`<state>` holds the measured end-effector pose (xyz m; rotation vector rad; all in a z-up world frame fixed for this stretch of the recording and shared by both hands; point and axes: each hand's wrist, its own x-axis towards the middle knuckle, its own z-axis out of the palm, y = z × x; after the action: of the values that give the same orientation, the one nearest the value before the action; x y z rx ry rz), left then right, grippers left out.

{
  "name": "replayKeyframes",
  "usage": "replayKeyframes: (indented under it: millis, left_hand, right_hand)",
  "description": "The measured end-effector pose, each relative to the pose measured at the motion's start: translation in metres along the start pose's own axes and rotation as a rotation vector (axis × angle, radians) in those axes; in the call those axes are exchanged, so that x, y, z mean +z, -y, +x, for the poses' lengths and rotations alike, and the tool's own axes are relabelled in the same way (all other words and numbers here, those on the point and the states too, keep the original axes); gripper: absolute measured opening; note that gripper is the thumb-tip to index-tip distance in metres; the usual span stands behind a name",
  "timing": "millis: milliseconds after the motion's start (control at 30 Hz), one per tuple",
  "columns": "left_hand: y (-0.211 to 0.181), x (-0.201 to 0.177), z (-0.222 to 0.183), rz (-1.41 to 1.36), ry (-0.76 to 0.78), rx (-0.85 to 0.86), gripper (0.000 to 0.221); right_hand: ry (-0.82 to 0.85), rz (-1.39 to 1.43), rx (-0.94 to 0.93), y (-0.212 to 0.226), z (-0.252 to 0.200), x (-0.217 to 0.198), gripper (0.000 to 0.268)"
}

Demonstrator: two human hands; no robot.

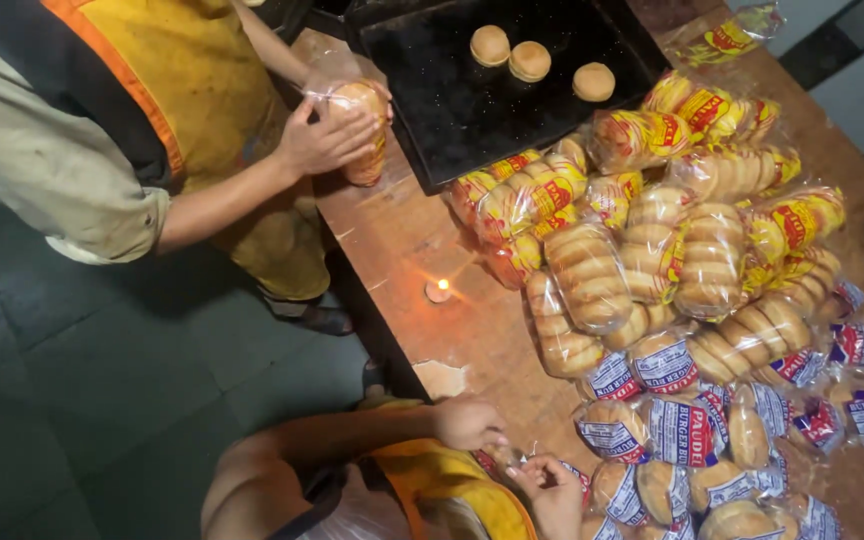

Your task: The person handles packaged burger buns on a wooden table, moving them around and occasionally placing them on a black tray. Another person is also present, handling buns and a phone.

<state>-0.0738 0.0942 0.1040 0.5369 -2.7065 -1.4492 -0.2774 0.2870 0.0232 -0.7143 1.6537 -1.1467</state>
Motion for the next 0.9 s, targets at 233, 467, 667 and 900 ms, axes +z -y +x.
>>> replayKeyframes:
  millis: [233, 467, 667, 900]
  left_hand:
    - [-0.033, -0.028, -0.009, -0.050, -0.045, 0.010, 0.031]
    - [-0.040, -0.040, -0.014, -0.019, -0.219, 0.235, 0.048]
    - [0.035, -0.005, -0.011, 0.200, -0.142, 0.417, 0.015]
    - [0.024, -0.014, -0.027, -0.130, -0.039, 0.248, 0.017]
  right_hand:
    - [0.081, -0.219, -0.022, 0.074, -0.019, 0.006, 0.018]
    - [-0.162, -0.670, 0.049, 0.150, -0.041, 0.034, 0.027]
    - [-0.122, -0.593, -0.297, 0.149, -0.046, 0.028, 0.018]
    - [-0.276, -0.513, -0.067, 0.146, -0.054, 0.032, 0.006]
